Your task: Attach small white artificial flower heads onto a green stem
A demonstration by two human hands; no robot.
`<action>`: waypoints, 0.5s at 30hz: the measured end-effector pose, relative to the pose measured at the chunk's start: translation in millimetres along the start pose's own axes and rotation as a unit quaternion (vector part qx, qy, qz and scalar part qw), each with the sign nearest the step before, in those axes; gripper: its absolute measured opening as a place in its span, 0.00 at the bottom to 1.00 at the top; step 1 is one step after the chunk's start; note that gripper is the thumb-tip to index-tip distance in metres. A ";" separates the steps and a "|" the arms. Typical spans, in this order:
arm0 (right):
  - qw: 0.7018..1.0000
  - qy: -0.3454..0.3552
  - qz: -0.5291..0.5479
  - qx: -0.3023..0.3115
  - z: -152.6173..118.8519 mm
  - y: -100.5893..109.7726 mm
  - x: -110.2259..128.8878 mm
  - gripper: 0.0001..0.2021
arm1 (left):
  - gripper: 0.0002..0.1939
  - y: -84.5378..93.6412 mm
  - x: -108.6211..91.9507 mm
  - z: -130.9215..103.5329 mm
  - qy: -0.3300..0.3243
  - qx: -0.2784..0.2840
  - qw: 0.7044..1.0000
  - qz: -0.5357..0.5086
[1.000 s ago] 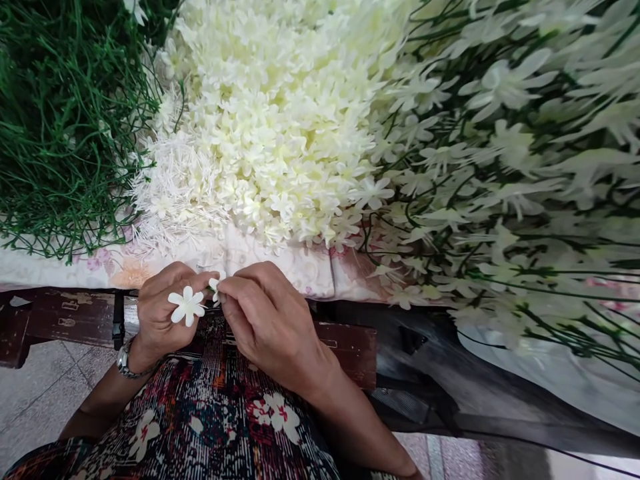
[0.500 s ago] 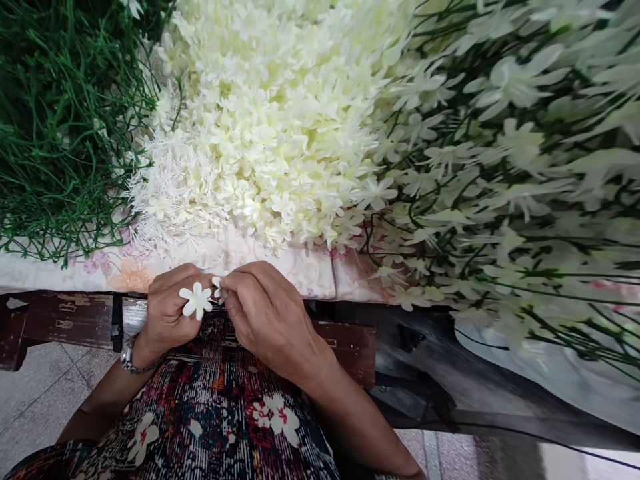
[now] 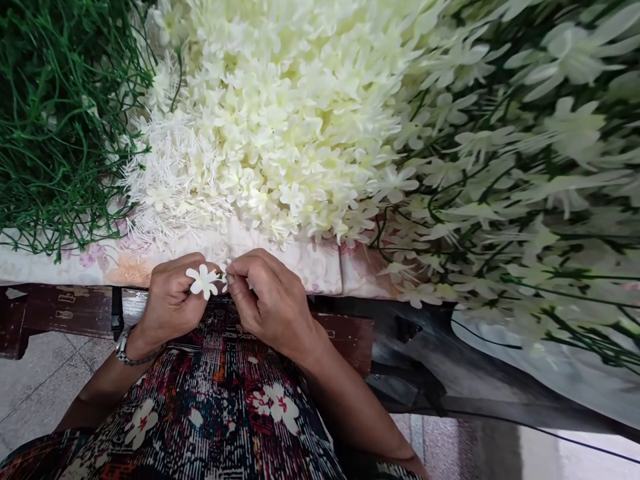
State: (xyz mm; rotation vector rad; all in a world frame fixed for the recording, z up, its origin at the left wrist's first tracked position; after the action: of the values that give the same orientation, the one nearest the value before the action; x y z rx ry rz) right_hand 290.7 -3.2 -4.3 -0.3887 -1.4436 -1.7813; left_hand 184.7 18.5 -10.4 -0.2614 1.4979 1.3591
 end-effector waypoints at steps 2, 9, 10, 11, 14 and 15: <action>1.000 -0.003 0.006 -0.003 -0.7 -1.0 -2.4 0.04 | 0.09 -0.8 0.4 2.0 0.014 0.015 1.000 0.000; 1.000 0.006 0.017 -0.020 -2.1 -2.7 -6.1 0.04 | 0.10 -2.1 0.4 4.8 0.021 0.023 0.999 0.007; 0.999 0.007 0.020 -0.024 -2.1 -2.7 -6.5 0.04 | 0.10 -2.3 0.6 4.9 0.022 0.021 1.000 0.006; 0.999 0.008 0.023 -0.028 -2.1 -2.8 -6.9 0.04 | 0.10 -2.7 0.9 4.9 0.022 0.018 1.000 0.005; 0.999 0.016 0.032 -0.036 -1.9 -3.4 -7.2 0.05 | 0.09 -3.4 0.7 4.8 0.022 0.008 1.000 0.004; 0.999 0.019 0.034 -0.038 -2.0 -3.6 -7.3 0.05 | 0.09 -3.4 0.4 4.7 0.021 0.003 1.000 0.004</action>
State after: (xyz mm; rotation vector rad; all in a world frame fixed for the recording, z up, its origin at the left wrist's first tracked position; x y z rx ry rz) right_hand 293.1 -2.2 -12.2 -0.4352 -1.3249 -1.7838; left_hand 189.5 21.5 -11.8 -0.2807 1.5393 1.3626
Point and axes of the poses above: each hand's wrist, its own z-axis towards the middle knuckle, its own y-axis out of the back of the hand, x = y × z, the point moved 7 cm from there along z, towards the middle knuckle, and after that the axes turned 7 degrees about x, right-handed, at the moved point
